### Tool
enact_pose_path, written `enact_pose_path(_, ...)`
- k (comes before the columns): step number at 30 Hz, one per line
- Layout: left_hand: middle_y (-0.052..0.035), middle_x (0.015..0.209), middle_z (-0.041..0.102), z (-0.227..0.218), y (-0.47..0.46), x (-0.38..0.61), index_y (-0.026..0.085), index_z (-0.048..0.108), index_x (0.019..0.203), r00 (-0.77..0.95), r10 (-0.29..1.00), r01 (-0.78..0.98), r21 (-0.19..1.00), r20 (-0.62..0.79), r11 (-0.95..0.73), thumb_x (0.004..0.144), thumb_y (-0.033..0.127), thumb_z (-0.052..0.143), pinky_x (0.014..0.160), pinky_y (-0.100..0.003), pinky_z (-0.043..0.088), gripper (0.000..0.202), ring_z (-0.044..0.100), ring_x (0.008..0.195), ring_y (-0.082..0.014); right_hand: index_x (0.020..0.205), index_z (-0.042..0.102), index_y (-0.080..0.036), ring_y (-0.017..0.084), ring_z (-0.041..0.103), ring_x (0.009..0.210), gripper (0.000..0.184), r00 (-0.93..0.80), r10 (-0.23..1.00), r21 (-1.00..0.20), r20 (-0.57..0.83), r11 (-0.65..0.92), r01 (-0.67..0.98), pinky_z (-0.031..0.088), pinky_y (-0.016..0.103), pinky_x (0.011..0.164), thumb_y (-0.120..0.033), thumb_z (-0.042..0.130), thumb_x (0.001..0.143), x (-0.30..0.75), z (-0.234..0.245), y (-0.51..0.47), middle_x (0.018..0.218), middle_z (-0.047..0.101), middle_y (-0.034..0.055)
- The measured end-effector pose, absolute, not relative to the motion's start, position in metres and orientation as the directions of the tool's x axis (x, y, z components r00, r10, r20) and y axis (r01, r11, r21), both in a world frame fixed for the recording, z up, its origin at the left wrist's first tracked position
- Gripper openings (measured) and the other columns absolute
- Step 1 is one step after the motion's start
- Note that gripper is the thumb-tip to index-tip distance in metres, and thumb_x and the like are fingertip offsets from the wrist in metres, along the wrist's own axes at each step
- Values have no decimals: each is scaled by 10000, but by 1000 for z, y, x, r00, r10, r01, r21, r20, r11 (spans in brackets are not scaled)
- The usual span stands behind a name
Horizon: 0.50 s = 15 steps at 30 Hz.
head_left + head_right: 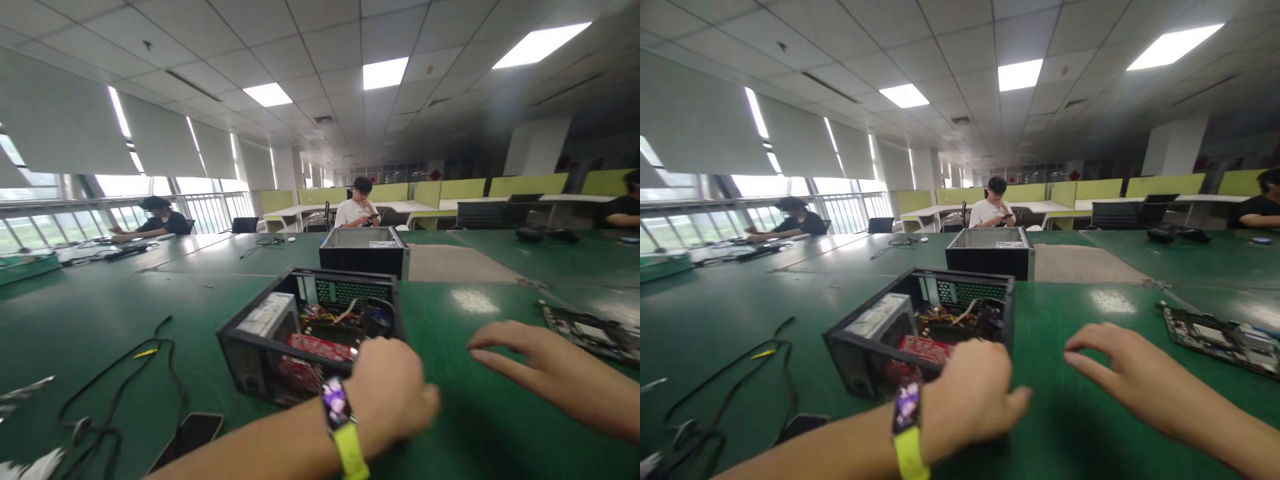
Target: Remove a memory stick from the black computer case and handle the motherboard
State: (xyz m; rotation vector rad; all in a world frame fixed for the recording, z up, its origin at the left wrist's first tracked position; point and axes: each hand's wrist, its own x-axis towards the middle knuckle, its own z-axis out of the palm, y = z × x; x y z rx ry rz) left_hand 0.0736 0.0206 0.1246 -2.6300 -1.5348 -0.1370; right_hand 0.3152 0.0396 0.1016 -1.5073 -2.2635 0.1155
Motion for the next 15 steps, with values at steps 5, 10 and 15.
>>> enact_pose_path(5, -89, 749, 700, 159, 10, 117, 176, 717, 932, 792, 576, 601, 98, -201, -793, 856, 523, 466, 510, -300, 436, 435, 648, 705, -236, 823, 715, -155, 181, 619, 723, 300, -505, 859, -53, -86, 502, 863, 432, 256, 640, -335, 476, 852, 234, 124, 63, 779, 690, 58)
enact_pose_path(10, -98, 914, 711, 154, 69, 99, 130, 705, 986, 655, 486, 518, -124, -578, -846, 822, 342, 603, 520, -287, 422, 287, 643, 777, -238, 913, 726, -109, 290, 658, 785, 372, -422, 858, 160, -291, 479, 863, 474, 313, 640, -291, 728, 588, 250, 63, 69, 907, 698, 150)
enact_pose_path(15, -88, 663, 696, 103, 79, 146, 111, 669, 563, 625, 420, 520, -50, -658, -852, 575, 130, 787, 574, -308, 487, 120, 618, 598, -227, 865, 734, -146, 308, 670, 828, 228, -393, 883, 182, -257, 443, 878, 499, 363, 721, -184, 639, 661, 254, 59, 64, 886, 708, 147)
